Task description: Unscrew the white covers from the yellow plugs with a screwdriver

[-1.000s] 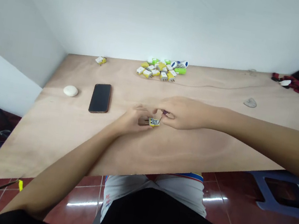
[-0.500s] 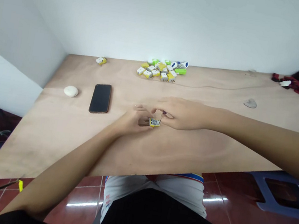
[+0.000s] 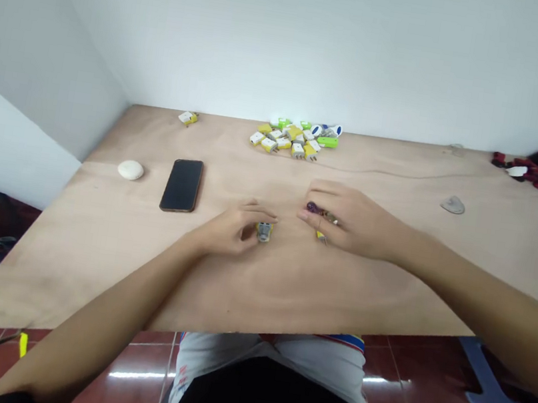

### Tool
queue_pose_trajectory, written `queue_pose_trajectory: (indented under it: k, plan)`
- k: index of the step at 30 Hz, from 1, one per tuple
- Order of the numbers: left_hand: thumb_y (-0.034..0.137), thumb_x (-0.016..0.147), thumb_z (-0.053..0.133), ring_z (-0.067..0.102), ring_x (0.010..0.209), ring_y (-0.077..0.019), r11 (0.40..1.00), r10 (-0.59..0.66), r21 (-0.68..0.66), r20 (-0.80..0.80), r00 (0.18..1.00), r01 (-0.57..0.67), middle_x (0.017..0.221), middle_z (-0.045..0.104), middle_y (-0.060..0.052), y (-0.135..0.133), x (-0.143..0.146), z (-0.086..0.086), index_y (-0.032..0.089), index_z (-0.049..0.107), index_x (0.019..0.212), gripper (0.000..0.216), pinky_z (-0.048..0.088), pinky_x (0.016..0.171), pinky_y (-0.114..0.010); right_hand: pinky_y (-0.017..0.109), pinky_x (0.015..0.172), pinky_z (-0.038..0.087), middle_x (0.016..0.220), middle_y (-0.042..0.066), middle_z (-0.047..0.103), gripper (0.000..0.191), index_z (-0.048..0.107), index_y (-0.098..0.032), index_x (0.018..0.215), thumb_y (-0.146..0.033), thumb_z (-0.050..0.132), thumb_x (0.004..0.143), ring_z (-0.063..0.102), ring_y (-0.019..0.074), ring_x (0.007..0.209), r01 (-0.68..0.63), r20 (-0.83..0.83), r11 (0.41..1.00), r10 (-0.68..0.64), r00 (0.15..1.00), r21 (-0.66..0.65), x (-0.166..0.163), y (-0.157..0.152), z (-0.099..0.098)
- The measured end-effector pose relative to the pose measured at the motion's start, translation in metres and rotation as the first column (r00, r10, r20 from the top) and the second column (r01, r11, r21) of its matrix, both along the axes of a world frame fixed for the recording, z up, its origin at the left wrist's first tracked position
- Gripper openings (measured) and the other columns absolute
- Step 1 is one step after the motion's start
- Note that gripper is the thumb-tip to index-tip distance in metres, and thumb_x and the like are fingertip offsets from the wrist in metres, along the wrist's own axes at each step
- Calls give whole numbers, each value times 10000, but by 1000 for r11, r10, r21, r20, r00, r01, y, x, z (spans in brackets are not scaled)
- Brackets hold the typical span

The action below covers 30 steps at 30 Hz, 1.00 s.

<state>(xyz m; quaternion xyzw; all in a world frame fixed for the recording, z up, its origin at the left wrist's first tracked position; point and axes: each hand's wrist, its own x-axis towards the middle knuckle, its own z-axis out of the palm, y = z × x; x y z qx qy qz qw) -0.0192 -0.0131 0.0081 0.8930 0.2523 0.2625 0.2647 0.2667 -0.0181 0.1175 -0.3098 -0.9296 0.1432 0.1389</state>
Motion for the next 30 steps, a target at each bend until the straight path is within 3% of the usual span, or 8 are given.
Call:
queue_pose_trajectory:
  k: [5, 10, 15, 20, 30]
  plan:
    - [152, 852, 717, 649, 1369, -323, 998, 15, -62, -22, 1000, -16, 1437, 674, -144, -5, -2, 9, 230, 661, 1448, 604, 542, 1201, -505, 342, 747, 418, 995, 89, 676, 243, 699, -171, 1019, -194, 482, 1126, 586, 208, 834, -24, 7, 976, 23, 1000, 215, -1, -12, -29]
    - [126, 855, 742, 663, 1351, -304, 994, 15, -110, -83, 996, -24, 1443, 666, -131, -4, -7, 11, 239, 658, 1445, 607, 557, 1187, -471, 363, 792, 451, 997, 91, 649, 195, 698, -177, 994, -176, 539, 1108, 569, 225, 881, 7, -75, 958, 15, 997, 285, -6, -23, -52]
    - [207, 925, 781, 710, 1244, -279, 989, 30, -142, -67, 997, -39, 1335, 739, -101, -4, -4, 11, 236, 706, 1359, 441, 587, 1118, -436, 414, 862, 490, 1011, 97, 637, 167, 690, -194, 1052, -149, 536, 1097, 578, 262, 970, 102, -103, 974, -82, 991, 205, -1, -48, -68]
    - [262, 958, 814, 712, 1261, -270, 977, 1, -214, -48, 999, -11, 1342, 756, -97, -9, 3, 7, 252, 713, 1380, 435, 595, 1114, -415, 455, 888, 526, 1048, 104, 641, 151, 691, -197, 1107, -185, 541, 1101, 601, 277, 970, 158, -29, 981, -155, 987, 110, 0, -68, -83]
    - [245, 958, 806, 728, 1243, -275, 980, 29, -200, 12, 999, -26, 1341, 757, -98, -15, 10, 5, 261, 689, 1405, 462, 608, 1090, -425, 471, 922, 575, 1077, 111, 653, 150, 700, -171, 1099, -123, 563, 1060, 618, 288, 1021, 165, -55, 983, -161, 985, 76, -19, -61, -103]
